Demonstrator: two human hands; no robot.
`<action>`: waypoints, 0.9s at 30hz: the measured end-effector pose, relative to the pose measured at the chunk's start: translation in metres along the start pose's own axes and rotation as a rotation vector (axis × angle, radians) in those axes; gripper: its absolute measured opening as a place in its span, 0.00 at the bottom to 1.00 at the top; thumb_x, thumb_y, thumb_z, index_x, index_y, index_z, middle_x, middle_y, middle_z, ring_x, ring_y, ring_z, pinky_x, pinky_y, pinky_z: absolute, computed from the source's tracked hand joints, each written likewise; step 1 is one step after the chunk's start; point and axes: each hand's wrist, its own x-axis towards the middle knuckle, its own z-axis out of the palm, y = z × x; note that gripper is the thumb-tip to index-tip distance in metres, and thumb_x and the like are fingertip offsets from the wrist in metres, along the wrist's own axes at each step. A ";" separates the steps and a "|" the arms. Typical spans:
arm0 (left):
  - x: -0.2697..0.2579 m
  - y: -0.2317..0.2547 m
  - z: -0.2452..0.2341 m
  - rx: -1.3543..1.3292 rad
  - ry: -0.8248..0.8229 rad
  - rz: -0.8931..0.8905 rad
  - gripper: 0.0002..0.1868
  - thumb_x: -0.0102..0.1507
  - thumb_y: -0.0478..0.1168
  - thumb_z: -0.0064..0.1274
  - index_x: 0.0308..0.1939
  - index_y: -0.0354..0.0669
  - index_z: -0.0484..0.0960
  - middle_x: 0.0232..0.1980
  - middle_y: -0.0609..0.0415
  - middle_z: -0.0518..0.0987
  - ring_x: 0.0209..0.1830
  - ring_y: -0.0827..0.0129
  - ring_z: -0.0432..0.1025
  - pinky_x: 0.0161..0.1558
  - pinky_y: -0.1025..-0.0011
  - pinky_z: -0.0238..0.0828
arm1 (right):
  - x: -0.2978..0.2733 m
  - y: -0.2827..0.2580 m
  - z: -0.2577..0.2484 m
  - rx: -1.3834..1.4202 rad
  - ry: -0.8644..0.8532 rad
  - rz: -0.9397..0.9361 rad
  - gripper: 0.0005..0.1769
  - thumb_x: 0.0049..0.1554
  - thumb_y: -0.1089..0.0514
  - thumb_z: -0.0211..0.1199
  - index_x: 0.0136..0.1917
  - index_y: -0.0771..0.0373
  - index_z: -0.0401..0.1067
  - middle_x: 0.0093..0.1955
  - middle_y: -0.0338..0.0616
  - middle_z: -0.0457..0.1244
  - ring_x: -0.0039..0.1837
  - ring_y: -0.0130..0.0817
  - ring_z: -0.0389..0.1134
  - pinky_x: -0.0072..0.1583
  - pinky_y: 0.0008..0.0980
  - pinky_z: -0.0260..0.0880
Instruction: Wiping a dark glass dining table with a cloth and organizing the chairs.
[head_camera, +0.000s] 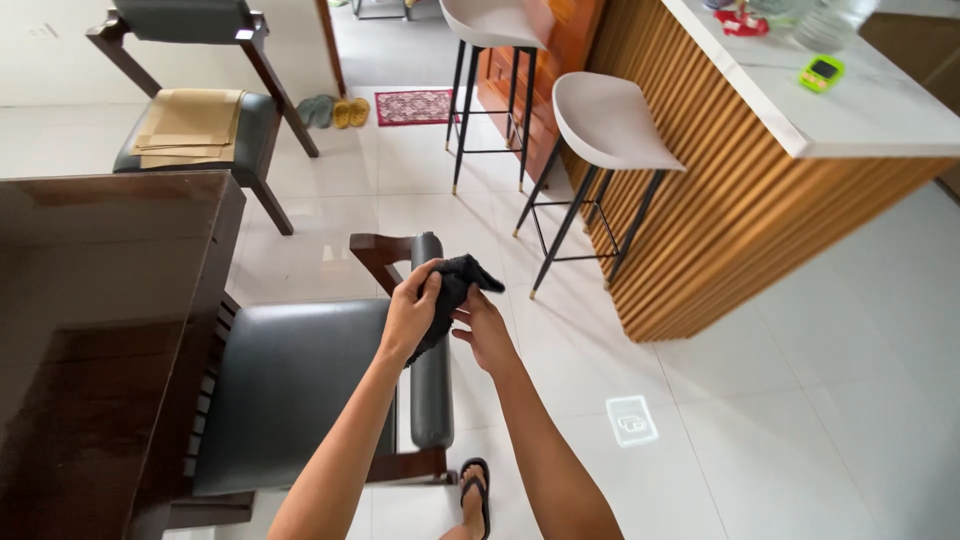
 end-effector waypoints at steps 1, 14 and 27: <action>0.018 -0.001 0.006 0.000 0.016 0.006 0.17 0.71 0.42 0.45 0.61 0.42 0.80 0.44 0.54 0.83 0.42 0.75 0.74 0.47 0.74 0.73 | 0.024 -0.006 -0.004 -0.006 -0.016 -0.001 0.28 0.66 0.35 0.46 0.66 0.53 0.70 0.58 0.36 0.66 0.60 0.32 0.65 0.54 0.38 0.65; 0.179 -0.002 0.046 0.047 -0.063 0.207 0.14 0.70 0.38 0.50 0.58 0.40 0.83 0.49 0.51 0.84 0.51 0.72 0.75 0.56 0.72 0.72 | 0.249 -0.034 -0.026 0.625 -0.392 -0.039 0.19 0.67 0.46 0.46 0.62 0.57 0.70 0.61 0.43 0.66 0.63 0.39 0.68 0.67 0.45 0.69; 0.352 -0.115 -0.030 0.608 0.639 0.014 0.46 0.63 0.62 0.61 0.67 0.25 0.67 0.62 0.25 0.72 0.65 0.41 0.66 0.62 0.52 0.63 | 0.429 -0.083 0.037 0.747 -0.526 0.403 0.29 0.64 0.37 0.45 0.64 0.60 0.69 0.63 0.52 0.65 0.63 0.52 0.67 0.67 0.53 0.67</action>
